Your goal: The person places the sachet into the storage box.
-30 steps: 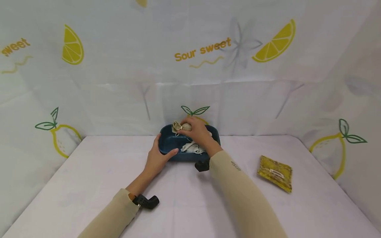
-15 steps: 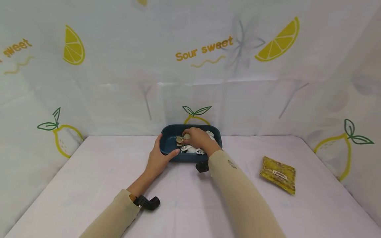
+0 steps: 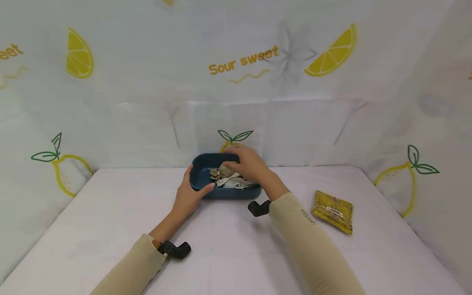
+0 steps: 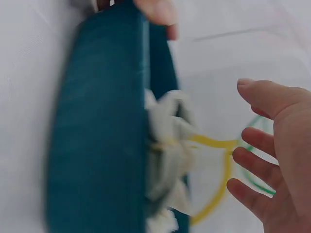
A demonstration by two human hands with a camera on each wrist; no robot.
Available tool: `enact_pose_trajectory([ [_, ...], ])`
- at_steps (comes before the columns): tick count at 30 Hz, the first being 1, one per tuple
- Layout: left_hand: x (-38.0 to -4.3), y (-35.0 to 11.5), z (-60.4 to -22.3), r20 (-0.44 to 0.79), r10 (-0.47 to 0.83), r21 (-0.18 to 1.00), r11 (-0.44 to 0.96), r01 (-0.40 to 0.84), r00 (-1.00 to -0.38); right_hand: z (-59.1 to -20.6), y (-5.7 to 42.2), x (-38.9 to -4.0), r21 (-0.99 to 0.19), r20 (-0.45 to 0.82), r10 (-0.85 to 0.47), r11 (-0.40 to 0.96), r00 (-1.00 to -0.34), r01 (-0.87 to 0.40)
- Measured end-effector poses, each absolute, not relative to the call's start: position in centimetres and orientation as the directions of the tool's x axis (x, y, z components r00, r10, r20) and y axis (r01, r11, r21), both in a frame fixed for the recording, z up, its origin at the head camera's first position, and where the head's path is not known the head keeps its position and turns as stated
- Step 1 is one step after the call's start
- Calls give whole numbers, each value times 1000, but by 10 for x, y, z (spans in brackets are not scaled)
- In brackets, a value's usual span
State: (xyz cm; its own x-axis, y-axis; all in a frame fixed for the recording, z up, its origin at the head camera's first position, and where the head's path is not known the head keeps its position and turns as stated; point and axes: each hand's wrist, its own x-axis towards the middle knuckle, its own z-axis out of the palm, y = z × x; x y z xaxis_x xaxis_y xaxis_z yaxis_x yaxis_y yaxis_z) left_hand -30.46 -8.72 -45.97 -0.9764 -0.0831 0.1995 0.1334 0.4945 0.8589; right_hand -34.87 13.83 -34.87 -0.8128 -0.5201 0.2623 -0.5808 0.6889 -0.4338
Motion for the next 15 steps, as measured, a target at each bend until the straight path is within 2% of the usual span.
enact_pose_trajectory([
  [8,-303,-91,-459,191,-82,861,493,126,-978,-328,176,-306,-398,415,-464,681,-783,-615],
  [15,-302,-91,-457,187,-79,856,502,123,-979,-332,214,-272,-377,466,-346,755,-814,-537],
])
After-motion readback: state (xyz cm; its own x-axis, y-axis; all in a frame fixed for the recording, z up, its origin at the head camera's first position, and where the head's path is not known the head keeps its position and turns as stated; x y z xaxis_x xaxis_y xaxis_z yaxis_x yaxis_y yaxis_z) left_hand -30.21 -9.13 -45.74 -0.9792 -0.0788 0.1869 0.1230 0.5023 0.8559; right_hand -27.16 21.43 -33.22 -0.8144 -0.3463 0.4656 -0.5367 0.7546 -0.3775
